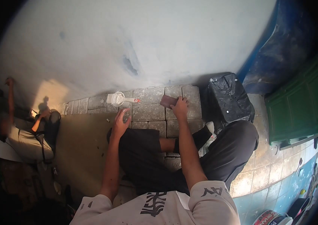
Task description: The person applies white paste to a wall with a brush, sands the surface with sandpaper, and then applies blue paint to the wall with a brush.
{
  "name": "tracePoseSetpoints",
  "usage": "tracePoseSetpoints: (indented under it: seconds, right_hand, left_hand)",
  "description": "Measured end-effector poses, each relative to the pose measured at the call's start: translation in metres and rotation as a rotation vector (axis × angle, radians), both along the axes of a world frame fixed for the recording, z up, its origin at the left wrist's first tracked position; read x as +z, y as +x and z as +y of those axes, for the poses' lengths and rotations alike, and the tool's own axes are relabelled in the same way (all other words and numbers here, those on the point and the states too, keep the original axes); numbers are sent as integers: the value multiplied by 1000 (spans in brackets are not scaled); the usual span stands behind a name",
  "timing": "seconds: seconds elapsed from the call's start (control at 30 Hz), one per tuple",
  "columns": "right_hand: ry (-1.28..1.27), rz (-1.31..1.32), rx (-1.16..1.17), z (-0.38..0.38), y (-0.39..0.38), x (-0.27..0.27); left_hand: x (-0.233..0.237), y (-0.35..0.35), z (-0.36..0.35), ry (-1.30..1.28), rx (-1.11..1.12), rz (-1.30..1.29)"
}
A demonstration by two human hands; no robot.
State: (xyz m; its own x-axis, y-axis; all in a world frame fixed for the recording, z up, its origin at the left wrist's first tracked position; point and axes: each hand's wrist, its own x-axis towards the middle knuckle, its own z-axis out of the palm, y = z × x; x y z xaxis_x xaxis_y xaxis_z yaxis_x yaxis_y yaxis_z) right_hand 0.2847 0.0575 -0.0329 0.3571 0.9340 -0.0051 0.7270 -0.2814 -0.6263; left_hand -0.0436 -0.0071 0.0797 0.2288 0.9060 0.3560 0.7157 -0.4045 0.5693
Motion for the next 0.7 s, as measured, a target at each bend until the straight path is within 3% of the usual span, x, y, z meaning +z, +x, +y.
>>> tracePoseSetpoints:
  seconds: [0.17,0.33,0.4,0.53,0.6,0.63,0.7]
  right_hand:
    - [-132,45,-47,6,3,-1]
    - [-8,128,-26,10,11,5]
    - [-6,348,35,15,16,6]
    - [50,500,57,18,20,5]
    - [6,893,107,21,27,4]
    - [23,889,116,21,30,4]
    - [71,1321,14,20,32,3]
  left_hand:
    - [-34,-17,1,-42,42,-15]
    - [-38,-17,4,-35,98,-89]
    - [-38,-18,4,-15,99,-106]
    - [-39,-18,3,-33,122,-154]
    - [-37,-18,2,-8,126,-159]
    - [-35,-18,1,5,119,-169]
    - [-28,-21,-2,49,117,-183]
